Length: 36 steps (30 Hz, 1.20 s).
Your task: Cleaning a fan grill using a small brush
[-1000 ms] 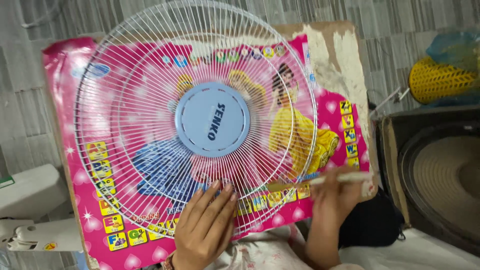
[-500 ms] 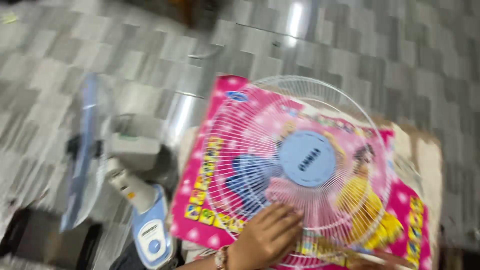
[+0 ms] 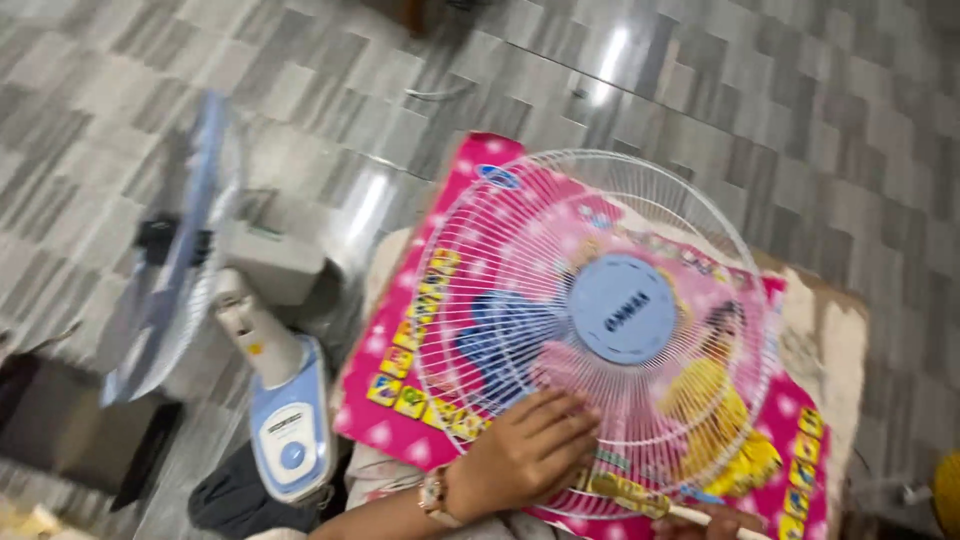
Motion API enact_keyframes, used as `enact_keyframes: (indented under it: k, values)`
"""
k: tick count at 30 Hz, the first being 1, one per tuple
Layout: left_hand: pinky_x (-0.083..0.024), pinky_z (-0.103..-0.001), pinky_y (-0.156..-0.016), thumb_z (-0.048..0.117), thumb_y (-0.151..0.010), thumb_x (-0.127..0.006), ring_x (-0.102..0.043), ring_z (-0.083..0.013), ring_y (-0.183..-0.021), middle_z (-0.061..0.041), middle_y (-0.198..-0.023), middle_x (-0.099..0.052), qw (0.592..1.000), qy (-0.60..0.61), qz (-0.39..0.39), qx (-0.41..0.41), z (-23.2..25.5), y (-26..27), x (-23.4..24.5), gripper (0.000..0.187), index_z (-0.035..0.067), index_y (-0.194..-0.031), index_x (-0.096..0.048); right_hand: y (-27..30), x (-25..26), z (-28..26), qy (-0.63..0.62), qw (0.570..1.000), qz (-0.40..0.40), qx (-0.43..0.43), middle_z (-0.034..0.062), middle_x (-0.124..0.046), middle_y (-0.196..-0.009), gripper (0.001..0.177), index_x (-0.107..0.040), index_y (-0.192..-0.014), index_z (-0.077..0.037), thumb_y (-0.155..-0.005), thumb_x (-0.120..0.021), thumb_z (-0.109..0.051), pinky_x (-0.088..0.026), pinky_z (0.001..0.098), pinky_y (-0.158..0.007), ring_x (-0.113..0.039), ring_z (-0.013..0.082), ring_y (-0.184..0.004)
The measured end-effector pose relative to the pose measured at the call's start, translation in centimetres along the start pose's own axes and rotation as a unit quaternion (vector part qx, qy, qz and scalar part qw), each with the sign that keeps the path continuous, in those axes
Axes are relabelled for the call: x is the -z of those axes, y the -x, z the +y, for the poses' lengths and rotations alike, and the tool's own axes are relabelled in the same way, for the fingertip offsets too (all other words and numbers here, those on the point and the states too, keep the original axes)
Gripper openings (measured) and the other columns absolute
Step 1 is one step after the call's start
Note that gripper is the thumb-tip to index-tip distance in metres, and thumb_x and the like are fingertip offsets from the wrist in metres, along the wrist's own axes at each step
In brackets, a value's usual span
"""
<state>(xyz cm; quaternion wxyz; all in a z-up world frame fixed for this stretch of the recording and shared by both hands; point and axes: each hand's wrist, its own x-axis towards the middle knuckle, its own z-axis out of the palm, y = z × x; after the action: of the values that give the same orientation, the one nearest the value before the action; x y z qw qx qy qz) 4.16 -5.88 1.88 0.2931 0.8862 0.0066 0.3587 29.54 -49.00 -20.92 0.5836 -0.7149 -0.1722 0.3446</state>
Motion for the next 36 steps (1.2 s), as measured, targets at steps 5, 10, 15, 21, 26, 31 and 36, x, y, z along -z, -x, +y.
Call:
enact_keyframes:
  k: [5, 10, 15, 21, 26, 31, 36]
  values:
    - [-0.046, -0.046, -0.111, 0.013, -0.093, -0.073, -0.064, -0.0320, -0.123, -0.016, -0.128, -0.070, 1.000, -0.006, -0.025, 0.002, -0.1, 0.0, -0.9, 0.027, -0.003, -0.114, -0.072, 0.3, -10.9, -6.3, 0.200, 0.805, 0.434, 0.352, 0.0204, -0.056, -0.100, 0.022, -0.053, -0.131, 0.002, -0.113, -0.049, -0.011, -0.050, 0.0402, -0.062, -0.054, 0.0291, -0.070]
    - [-0.046, -0.044, -0.110, 0.015, -0.091, -0.075, -0.066, -0.0276, -0.122, -0.011, -0.124, -0.073, 0.998, -0.012, -0.060, 0.029, -0.2, 0.9, -2.5, 0.026, 0.002, -0.113, -0.074, 2.0, -17.4, -16.0, -0.170, 0.892, 0.413, 0.069, 0.0073, -0.062, -0.076, 0.027, -0.057, -0.101, -0.008, -0.106, -0.063, -0.034, -0.041, 0.0267, -0.028, -0.048, 0.0146, -0.039]
    - [-0.046, -0.044, -0.110, 0.014, -0.088, -0.077, -0.066, -0.0272, -0.123, -0.008, -0.125, -0.073, 0.994, -0.042, -0.082, 0.053, 0.3, -0.1, -2.1, 0.026, 0.003, -0.112, -0.075, 5.2, -15.3, -9.0, -0.528, 0.823, 0.146, 0.152, 0.0107, -0.066, -0.096, 0.042, -0.060, -0.112, 0.002, -0.107, -0.060, -0.040, -0.056, 0.0364, -0.055, -0.064, 0.0193, -0.073]
    - [-0.046, -0.044, -0.106, 0.017, -0.087, -0.078, -0.068, -0.0296, -0.119, -0.006, -0.119, -0.076, 0.990, -0.059, -0.120, 0.042, 0.0, 0.4, -2.3, 0.021, 0.008, -0.105, -0.077, 2.1, -16.7, -16.6, -0.224, 0.841, 0.468, 0.155, 0.0029, -0.066, -0.082, 0.013, -0.056, -0.112, -0.013, -0.107, -0.064, -0.022, -0.035, 0.0191, -0.035, -0.047, 0.0047, -0.047]
    - [-0.043, -0.045, -0.110, 0.020, -0.088, -0.076, -0.067, -0.0284, -0.120, -0.005, -0.121, -0.075, 0.988, -0.058, -0.135, 0.047, -0.1, 1.4, -2.5, 0.023, 0.011, -0.109, -0.078, 2.4, -19.4, -18.5, -0.153, 0.927, 0.274, 0.204, 0.0023, -0.053, -0.061, 0.014, -0.055, -0.095, -0.006, -0.106, -0.056, -0.015, -0.042, 0.0231, -0.039, -0.049, 0.0119, -0.046]
    - [-0.041, -0.043, -0.111, 0.026, -0.090, -0.073, -0.064, -0.0257, -0.124, -0.002, -0.125, -0.073, 0.983, -0.075, -0.159, 0.049, -0.1, 2.5, -2.6, 0.026, 0.014, -0.113, -0.076, 4.1, -18.9, -16.2, -0.138, 0.886, 0.427, 0.119, 0.0044, -0.064, -0.077, 0.028, -0.060, -0.094, -0.010, -0.104, -0.065, -0.036, -0.045, 0.0258, -0.054, -0.056, 0.0127, -0.062]
    - [-0.037, -0.044, -0.116, 0.032, -0.091, -0.069, -0.058, -0.0250, -0.131, 0.002, -0.130, -0.070, 0.969, -0.069, -0.214, 0.104, 0.4, 3.1, -2.2, 0.026, 0.021, -0.114, -0.073, 2.5, -16.7, -18.2, -0.230, 0.872, 0.394, 0.177, 0.0088, -0.063, -0.071, 0.023, -0.051, -0.101, -0.009, -0.107, -0.065, -0.027, -0.040, 0.0239, -0.034, -0.053, 0.0145, -0.042]
